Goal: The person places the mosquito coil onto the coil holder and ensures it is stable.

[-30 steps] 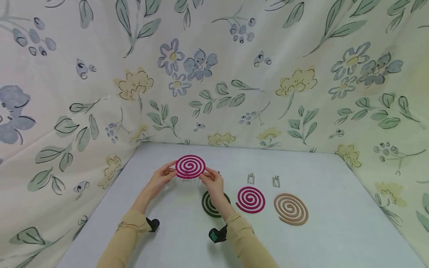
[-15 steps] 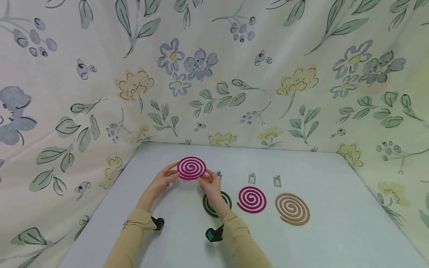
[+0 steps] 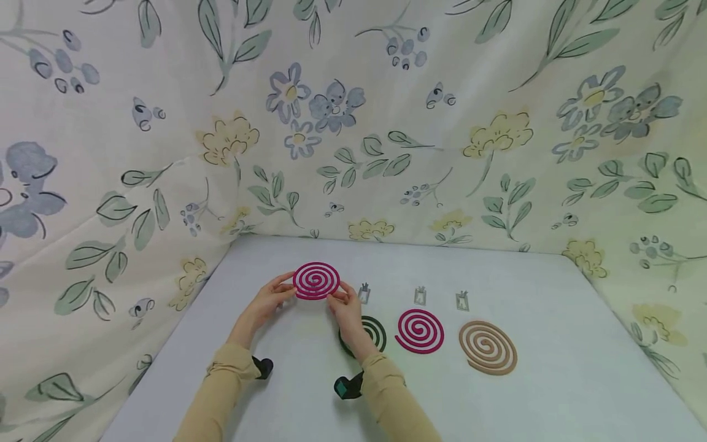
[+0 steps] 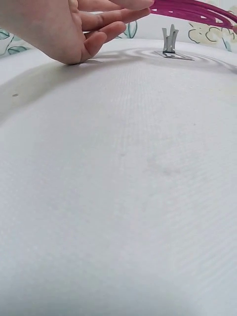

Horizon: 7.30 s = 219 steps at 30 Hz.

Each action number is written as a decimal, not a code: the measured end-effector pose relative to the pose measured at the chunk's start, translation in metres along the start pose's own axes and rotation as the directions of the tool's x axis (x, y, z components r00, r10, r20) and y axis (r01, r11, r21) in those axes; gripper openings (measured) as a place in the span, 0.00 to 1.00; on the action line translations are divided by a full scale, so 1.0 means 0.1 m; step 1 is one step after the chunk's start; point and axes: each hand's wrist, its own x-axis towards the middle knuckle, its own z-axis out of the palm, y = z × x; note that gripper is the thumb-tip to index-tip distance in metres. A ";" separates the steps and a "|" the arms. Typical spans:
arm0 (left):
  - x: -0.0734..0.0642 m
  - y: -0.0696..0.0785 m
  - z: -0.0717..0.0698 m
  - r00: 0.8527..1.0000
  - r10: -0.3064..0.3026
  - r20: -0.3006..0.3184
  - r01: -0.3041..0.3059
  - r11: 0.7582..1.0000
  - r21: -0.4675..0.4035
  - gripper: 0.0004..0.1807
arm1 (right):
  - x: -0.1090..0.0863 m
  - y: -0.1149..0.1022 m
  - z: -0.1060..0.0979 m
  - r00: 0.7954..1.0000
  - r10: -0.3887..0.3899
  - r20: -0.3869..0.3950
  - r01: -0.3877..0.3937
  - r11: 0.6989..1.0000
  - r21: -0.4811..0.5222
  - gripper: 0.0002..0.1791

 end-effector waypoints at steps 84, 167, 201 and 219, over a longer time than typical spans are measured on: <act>0.06 -0.02 -0.03 0.998 -0.061 0.032 0.061 0.998 0.011 0.29 | 0.16 0.27 0.11 0.998 -0.051 -0.048 0.046 0.994 -0.096 0.34; 0.05 0.00 -0.04 0.994 -0.092 0.058 0.089 0.995 0.045 0.29 | 0.12 0.23 0.13 0.996 -0.057 -0.067 0.045 0.985 -0.164 0.32; 0.04 0.01 -0.03 0.994 -0.088 0.061 0.083 0.994 0.074 0.29 | 0.13 0.25 0.10 0.997 -0.048 -0.054 0.040 0.990 -0.135 0.33; 0.07 -0.03 -0.06 0.995 -0.078 0.058 0.074 0.995 0.066 0.28 | 0.13 0.24 0.13 0.996 -0.064 -0.066 0.053 0.985 -0.164 0.32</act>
